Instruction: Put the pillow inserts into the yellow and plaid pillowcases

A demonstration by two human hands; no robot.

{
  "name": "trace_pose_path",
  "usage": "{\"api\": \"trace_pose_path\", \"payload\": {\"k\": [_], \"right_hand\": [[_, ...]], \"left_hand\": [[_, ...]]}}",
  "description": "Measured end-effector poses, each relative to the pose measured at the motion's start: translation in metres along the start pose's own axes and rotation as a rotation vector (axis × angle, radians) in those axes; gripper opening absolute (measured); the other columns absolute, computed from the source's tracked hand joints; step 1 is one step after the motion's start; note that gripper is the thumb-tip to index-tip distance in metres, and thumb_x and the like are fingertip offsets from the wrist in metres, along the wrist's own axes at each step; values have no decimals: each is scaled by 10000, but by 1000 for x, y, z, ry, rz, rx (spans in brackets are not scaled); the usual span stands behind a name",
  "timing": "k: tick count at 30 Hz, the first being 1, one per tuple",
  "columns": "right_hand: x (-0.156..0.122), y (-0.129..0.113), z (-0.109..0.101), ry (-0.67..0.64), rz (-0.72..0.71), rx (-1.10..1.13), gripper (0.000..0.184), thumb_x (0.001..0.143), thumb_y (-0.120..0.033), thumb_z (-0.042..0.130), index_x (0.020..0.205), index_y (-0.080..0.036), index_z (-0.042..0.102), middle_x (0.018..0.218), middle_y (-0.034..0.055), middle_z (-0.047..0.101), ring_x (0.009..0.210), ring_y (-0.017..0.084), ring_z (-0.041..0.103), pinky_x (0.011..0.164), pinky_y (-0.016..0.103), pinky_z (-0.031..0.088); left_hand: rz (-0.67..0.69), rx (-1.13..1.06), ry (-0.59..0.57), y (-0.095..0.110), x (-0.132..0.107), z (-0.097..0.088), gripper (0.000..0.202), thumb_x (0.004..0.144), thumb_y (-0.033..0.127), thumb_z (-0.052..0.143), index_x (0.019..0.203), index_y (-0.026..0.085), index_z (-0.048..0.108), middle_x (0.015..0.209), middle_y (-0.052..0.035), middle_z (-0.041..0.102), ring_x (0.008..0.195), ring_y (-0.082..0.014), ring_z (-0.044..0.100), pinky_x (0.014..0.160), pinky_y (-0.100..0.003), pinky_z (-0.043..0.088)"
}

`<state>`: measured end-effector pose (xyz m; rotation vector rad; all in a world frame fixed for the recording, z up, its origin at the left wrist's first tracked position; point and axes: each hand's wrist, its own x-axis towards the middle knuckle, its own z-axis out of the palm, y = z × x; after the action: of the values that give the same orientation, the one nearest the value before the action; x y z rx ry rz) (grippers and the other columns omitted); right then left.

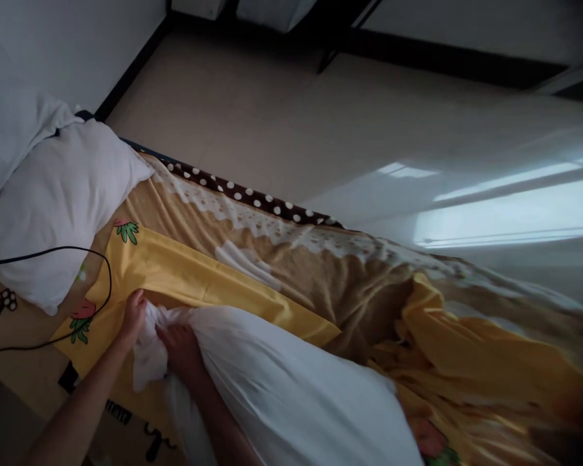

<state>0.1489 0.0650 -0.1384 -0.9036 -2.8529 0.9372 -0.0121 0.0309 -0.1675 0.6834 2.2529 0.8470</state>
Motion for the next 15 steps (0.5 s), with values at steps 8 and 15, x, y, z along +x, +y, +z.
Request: {"api": "trace_pose_path", "payload": {"k": [8, 15], "right_hand": [[59, 16, -43, 175, 337, -128, 333, 840, -97, 506, 1121, -166, 671, 1078, 137, 669, 1013, 301, 574, 838, 390, 418], [46, -35, 2, 110, 199, -161, 275, 850, -115, 535, 1096, -156, 652, 1034, 152, 676, 941, 297, 579, 799, 421, 459]], "left_hand": [[-158, 35, 50, 5, -63, -12, 463, 915, 362, 425, 1306, 166, 575, 1385, -179, 587, 1345, -305, 493, 1150, -464, 356], [-117, -110, 110, 7, -104, -17, 640, 976, 475, 358, 1534, 165, 311, 1636, -129, 263, 1530, -243, 179, 1256, -437, 169]]}}
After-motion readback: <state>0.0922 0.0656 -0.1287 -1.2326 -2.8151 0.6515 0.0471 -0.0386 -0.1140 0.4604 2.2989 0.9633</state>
